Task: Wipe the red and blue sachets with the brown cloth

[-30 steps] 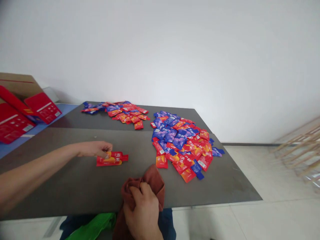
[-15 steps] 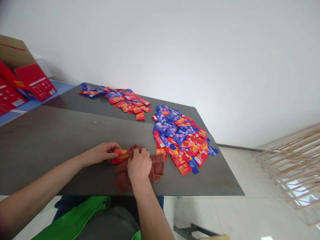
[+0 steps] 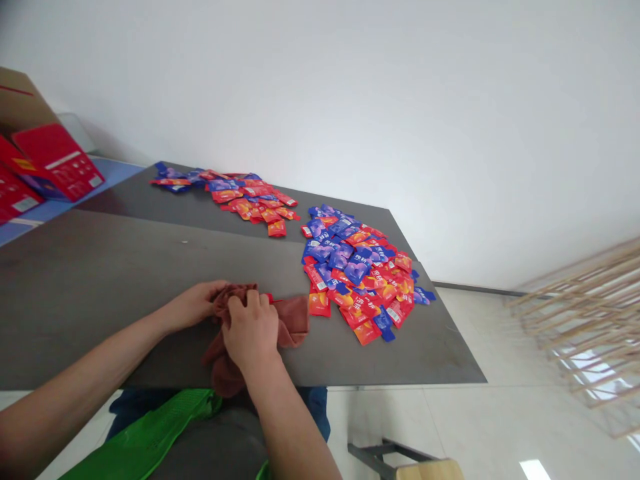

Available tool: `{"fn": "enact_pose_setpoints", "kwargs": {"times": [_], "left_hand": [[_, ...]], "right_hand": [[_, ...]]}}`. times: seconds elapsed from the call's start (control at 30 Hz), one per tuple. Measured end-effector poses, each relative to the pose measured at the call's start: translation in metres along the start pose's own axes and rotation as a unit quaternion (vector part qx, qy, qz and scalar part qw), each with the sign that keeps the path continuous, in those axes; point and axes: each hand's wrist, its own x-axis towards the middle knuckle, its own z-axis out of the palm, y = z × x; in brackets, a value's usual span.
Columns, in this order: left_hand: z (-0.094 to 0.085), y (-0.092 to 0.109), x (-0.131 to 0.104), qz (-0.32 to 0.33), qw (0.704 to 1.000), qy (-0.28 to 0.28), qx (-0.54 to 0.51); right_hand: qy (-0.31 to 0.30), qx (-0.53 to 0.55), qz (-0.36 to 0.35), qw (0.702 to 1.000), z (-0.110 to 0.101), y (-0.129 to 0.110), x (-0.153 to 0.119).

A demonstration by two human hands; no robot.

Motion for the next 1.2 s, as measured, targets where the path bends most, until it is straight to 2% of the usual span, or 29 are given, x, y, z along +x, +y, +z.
{"fn": "enact_pose_setpoints", "kwargs": {"times": [0.03, 0.13, 0.2, 0.3, 0.4, 0.47, 0.57, 0.63, 0.7, 0.77, 0.83, 0.9, 0.97, 1.07, 1.13, 1.2], "left_hand": [[0.001, 0.001, 0.000, -0.005, 1.000, -0.002, -0.002], [0.004, 0.001, -0.001, -0.024, 1.000, -0.003, 0.011], [0.004, 0.000, -0.001, -0.026, 0.999, 0.002, 0.022], [0.003, -0.003, -0.002, -0.005, 1.000, 0.002, 0.014], [0.003, -0.005, -0.002, 0.025, 1.000, 0.013, 0.009], [0.004, -0.004, -0.003, 0.028, 0.999, 0.020, 0.019], [0.006, -0.001, -0.005, 0.019, 0.998, 0.027, 0.057], [0.007, 0.000, -0.006, 0.013, 0.996, 0.036, 0.075], [0.007, 0.000, -0.008, 0.007, 0.997, 0.035, 0.075], [0.006, 0.000, -0.009, 0.015, 0.997, 0.031, 0.064], [0.005, 0.001, -0.009, 0.039, 0.997, 0.032, 0.058], [0.004, 0.001, -0.008, 0.054, 0.995, 0.045, 0.075], [0.005, 0.001, -0.007, 0.050, 0.992, 0.053, 0.107], [0.007, 0.000, -0.006, 0.045, 0.987, 0.056, 0.144], [0.009, -0.003, -0.007, 0.047, 0.983, 0.065, 0.166], [0.009, -0.005, -0.008, 0.046, 0.980, 0.072, 0.177]], "right_hand": [[-0.007, -0.012, 0.021, 1.000, 0.000, 0.006, 0.000], [-0.005, -0.060, 0.141, 0.988, -0.006, 0.031, 0.001], [0.008, -0.069, 0.171, 0.983, -0.014, 0.038, 0.000], [0.041, -0.036, 0.106, 0.993, -0.018, 0.020, -0.003], [0.025, -0.004, 0.018, 1.000, -0.006, -0.006, -0.005], [0.006, -0.005, 0.024, 1.000, 0.004, -0.006, -0.006], [0.003, -0.034, 0.117, 0.992, 0.006, 0.022, -0.004], [0.000, -0.057, 0.177, 0.982, -0.003, 0.044, -0.003], [0.011, -0.064, 0.203, 0.977, -0.016, 0.053, -0.003], [0.041, -0.049, 0.175, 0.982, -0.023, 0.043, -0.005], [0.058, -0.023, 0.101, 0.993, -0.020, 0.019, -0.006], [0.030, -0.007, 0.023, 0.999, -0.010, -0.003, -0.007], [0.001, -0.005, 0.018, 1.000, 0.001, -0.010, -0.006], [-0.010, -0.029, 0.110, 0.993, 0.005, 0.013, -0.006], [-0.014, -0.051, 0.167, 0.984, -0.002, 0.036, -0.006], [-0.010, -0.062, 0.193, 0.979, -0.013, 0.047, -0.007]]}}
